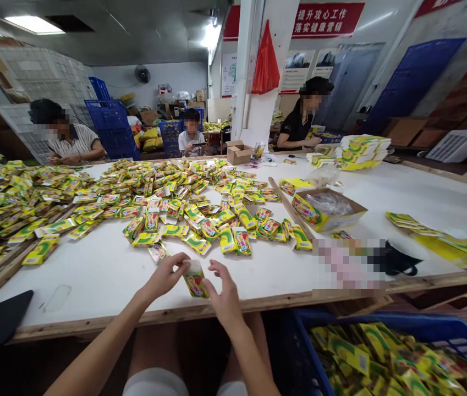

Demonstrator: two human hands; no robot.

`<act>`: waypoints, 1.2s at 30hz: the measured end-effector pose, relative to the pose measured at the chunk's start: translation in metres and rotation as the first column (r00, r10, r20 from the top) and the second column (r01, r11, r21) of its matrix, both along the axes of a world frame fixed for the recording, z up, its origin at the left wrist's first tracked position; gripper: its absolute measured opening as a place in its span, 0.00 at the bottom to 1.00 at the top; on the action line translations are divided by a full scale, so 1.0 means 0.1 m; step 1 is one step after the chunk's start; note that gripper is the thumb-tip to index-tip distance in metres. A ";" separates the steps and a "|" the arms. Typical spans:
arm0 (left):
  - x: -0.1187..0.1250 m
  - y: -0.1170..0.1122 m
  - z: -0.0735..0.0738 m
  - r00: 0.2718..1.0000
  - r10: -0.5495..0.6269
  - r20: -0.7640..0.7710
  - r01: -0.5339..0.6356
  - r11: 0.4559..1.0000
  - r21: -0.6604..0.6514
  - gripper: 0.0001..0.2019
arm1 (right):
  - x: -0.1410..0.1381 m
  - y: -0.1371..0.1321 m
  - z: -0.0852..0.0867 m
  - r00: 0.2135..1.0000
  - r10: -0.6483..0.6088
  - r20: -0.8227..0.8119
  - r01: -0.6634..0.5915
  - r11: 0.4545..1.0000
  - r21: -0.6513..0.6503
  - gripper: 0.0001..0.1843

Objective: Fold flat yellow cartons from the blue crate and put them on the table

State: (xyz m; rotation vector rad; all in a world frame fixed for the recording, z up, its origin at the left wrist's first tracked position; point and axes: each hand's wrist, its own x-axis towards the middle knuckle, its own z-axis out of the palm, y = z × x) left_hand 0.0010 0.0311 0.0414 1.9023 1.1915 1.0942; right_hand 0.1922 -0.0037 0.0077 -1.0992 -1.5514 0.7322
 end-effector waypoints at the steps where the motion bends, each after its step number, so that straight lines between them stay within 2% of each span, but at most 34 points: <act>1: 0.03 -0.02 -0.05 0.999 0.009 0.048 -0.008 0.999 -0.034 0.06 | -0.09 0.05 -0.03 0.997 0.064 -0.037 -0.066 0.997 -0.045 0.10; 3: 0.08 -0.07 -0.18 0.979 0.071 0.189 -0.054 0.994 -0.093 0.09 | -0.18 0.12 -0.09 0.987 0.127 -0.099 -0.138 0.984 -0.108 0.10; 5: 0.12 -0.12 -0.32 0.943 0.110 0.315 -0.069 0.988 -0.138 0.13 | -0.16 0.15 -0.14 0.983 0.124 -0.139 -0.143 0.981 -0.133 0.10; 8: 0.15 -0.20 -0.48 0.942 0.068 0.329 -0.012 0.985 -0.172 0.11 | -0.08 0.18 -0.17 0.981 0.142 -0.130 -0.161 0.975 -0.151 0.10; 10: 0.16 -0.22 -0.52 0.952 0.058 0.301 0.003 0.980 -0.201 0.10 | -0.05 0.20 -0.16 0.982 0.162 -0.093 -0.176 0.971 -0.164 0.09; 14: 0.20 -0.19 -0.50 0.933 0.083 0.350 -0.011 0.979 -0.203 0.10 | -0.08 0.31 -0.12 0.987 0.141 -0.074 -0.150 0.978 -0.143 0.09; 18: 0.26 -0.16 -0.52 0.855 0.127 0.503 -0.019 0.977 -0.214 0.15 | -0.11 0.35 -0.12 0.979 0.138 -0.148 -0.156 0.981 -0.119 0.10; 22: 0.28 -0.18 -0.52 0.886 0.138 0.443 -0.045 0.976 -0.215 0.10 | -0.09 0.27 -0.08 0.984 0.170 -0.049 -0.173 0.982 -0.072 0.09; 26: 0.30 -0.23 -0.46 0.893 0.176 0.414 -0.090 0.972 -0.218 0.10 | -0.10 0.22 -0.03 0.991 0.130 0.006 -0.130 0.990 -0.055 0.10; 32: 0.38 -0.20 -0.41 0.876 0.291 0.385 -0.206 0.947 -0.247 0.09 | -0.14 0.31 0.02 0.996 0.066 0.055 -0.059 0.992 -0.112 0.09; 36: 0.37 -0.17 -0.44 0.873 0.270 0.406 -0.178 0.952 -0.251 0.10 | -0.09 0.32 0.03 0.994 0.101 0.039 -0.095 0.986 -0.138 0.09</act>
